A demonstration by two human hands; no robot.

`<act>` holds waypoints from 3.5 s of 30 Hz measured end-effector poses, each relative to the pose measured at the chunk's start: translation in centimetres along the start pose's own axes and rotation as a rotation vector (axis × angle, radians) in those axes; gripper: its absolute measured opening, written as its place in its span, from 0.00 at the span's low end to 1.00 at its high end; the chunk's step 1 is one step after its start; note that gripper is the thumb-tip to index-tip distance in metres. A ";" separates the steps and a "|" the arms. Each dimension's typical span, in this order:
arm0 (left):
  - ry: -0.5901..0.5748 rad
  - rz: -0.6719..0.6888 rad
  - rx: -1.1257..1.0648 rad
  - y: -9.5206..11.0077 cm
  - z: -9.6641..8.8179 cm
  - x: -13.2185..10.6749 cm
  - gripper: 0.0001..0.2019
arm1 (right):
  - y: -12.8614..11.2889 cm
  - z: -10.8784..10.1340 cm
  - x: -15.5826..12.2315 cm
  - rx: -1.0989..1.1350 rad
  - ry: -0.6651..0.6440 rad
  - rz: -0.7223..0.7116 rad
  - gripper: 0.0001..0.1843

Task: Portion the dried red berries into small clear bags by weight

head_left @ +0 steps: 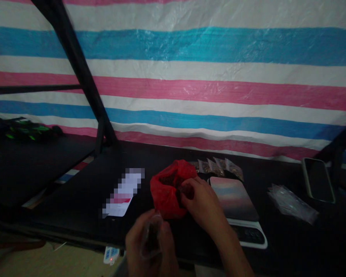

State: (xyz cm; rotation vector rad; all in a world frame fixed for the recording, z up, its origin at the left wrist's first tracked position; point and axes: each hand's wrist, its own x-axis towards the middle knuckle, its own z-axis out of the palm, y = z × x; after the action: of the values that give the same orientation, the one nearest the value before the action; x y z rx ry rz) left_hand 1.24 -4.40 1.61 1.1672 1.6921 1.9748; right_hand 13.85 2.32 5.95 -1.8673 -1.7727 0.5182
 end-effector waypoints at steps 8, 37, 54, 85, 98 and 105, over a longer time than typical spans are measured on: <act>-0.492 0.047 0.230 -2.1 0.8 -0.3 0.17 | -0.5 0.0 -0.3 -0.070 -0.090 -0.159 0.17; -0.248 -0.327 -0.087 -0.9 0.8 3.3 0.31 | 0.4 0.3 -0.4 0.690 -0.200 0.046 0.07; -0.458 -0.280 -0.038 -2.5 2.2 3.1 0.19 | -2.4 -2.5 -2.7 0.418 -0.021 -0.292 0.16; -0.351 -0.268 0.092 -1.8 1.8 1.5 0.28 | -2.7 0.9 -0.1 -0.062 -0.090 -0.166 0.24; -0.201 -0.196 0.050 -2.2 1.7 5.5 0.18 | -2.4 1.8 -0.3 -0.064 -0.039 -0.229 0.18; -0.050 -0.233 0.048 -1.3 1.2 6.2 0.16 | -1.1 -0.2 -0.1 -0.163 0.001 -0.030 0.16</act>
State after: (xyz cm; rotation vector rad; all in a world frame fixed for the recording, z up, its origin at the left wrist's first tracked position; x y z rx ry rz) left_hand -2.14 1.00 2.80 0.9760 1.7700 1.7597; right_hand 13.12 2.19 6.76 -1.9452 -1.8888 0.3716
